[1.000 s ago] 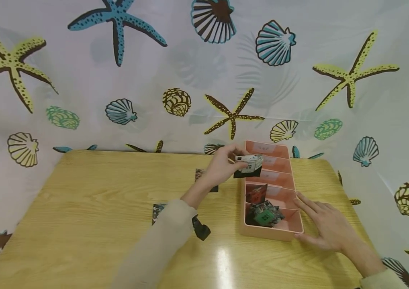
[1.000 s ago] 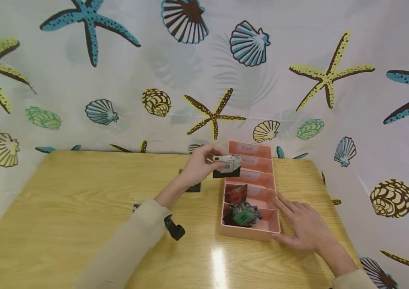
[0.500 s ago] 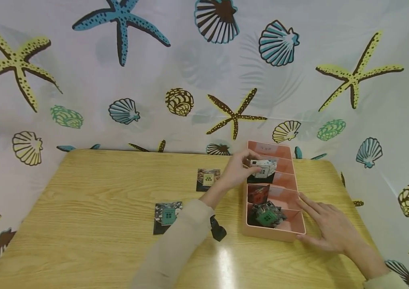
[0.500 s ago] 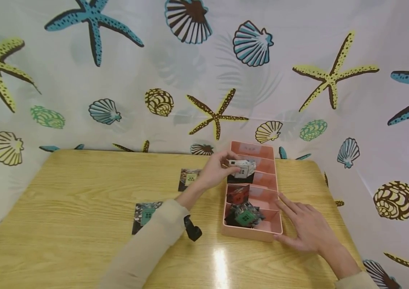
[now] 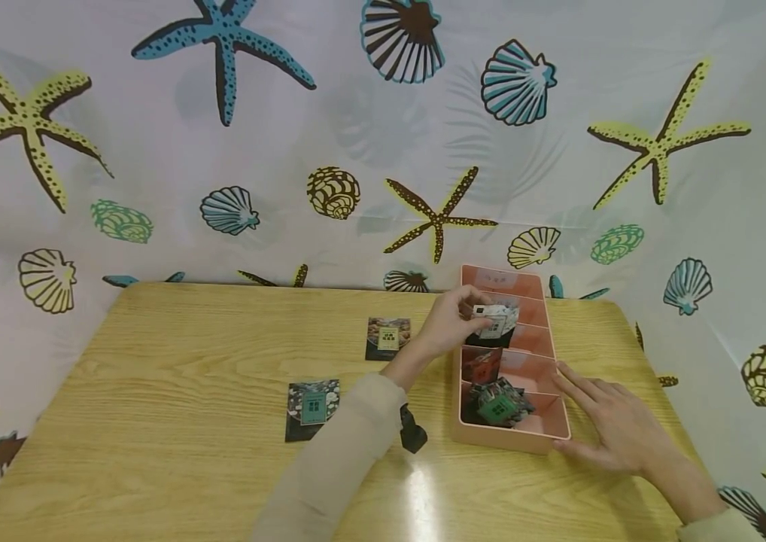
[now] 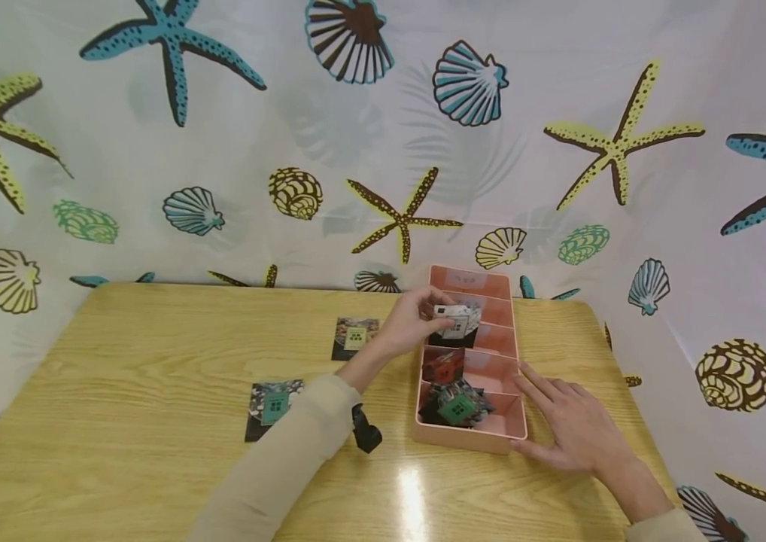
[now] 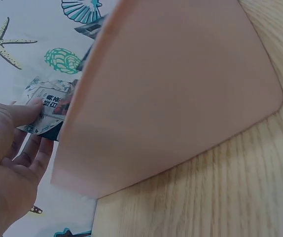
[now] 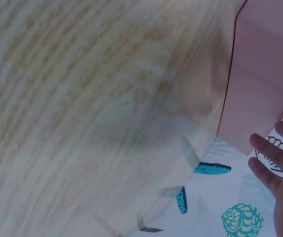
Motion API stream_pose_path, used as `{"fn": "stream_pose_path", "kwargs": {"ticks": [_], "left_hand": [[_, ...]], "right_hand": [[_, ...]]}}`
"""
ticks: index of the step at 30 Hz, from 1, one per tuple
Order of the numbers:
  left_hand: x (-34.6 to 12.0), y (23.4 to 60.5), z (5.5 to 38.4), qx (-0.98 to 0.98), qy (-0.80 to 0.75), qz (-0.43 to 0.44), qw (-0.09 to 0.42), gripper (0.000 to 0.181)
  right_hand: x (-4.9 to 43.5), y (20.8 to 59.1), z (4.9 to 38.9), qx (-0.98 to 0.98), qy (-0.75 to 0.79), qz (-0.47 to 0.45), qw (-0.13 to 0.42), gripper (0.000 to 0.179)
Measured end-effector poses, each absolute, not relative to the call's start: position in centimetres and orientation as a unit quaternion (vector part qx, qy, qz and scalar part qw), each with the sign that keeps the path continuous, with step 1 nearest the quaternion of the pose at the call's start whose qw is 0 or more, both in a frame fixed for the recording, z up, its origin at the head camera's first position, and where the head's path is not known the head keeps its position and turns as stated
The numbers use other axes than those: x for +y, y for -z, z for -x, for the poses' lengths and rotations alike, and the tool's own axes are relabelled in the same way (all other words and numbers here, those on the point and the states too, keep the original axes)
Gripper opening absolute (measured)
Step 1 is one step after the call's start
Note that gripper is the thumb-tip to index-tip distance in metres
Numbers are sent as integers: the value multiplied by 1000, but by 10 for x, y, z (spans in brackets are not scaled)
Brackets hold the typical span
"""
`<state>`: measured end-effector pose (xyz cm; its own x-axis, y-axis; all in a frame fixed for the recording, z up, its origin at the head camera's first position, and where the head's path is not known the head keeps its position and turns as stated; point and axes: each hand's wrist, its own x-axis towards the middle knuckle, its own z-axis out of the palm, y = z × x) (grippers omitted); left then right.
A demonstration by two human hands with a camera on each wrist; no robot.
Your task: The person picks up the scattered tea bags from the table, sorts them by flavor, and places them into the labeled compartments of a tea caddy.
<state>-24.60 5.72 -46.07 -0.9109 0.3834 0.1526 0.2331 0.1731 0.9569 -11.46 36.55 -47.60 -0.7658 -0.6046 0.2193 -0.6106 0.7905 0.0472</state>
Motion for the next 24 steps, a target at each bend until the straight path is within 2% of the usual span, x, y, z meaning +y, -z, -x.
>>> {"fn": "stream_pose_path", "kwargs": {"ticks": [9, 24], "left_hand": [[51, 465, 247, 780, -597, -174, 61, 23], [51, 468, 247, 792, -568, -207, 83, 24]], "right_hand": [[367, 475, 115, -935, -9, -330, 125, 98], [367, 470, 117, -929, 4, -346, 131, 93]]}}
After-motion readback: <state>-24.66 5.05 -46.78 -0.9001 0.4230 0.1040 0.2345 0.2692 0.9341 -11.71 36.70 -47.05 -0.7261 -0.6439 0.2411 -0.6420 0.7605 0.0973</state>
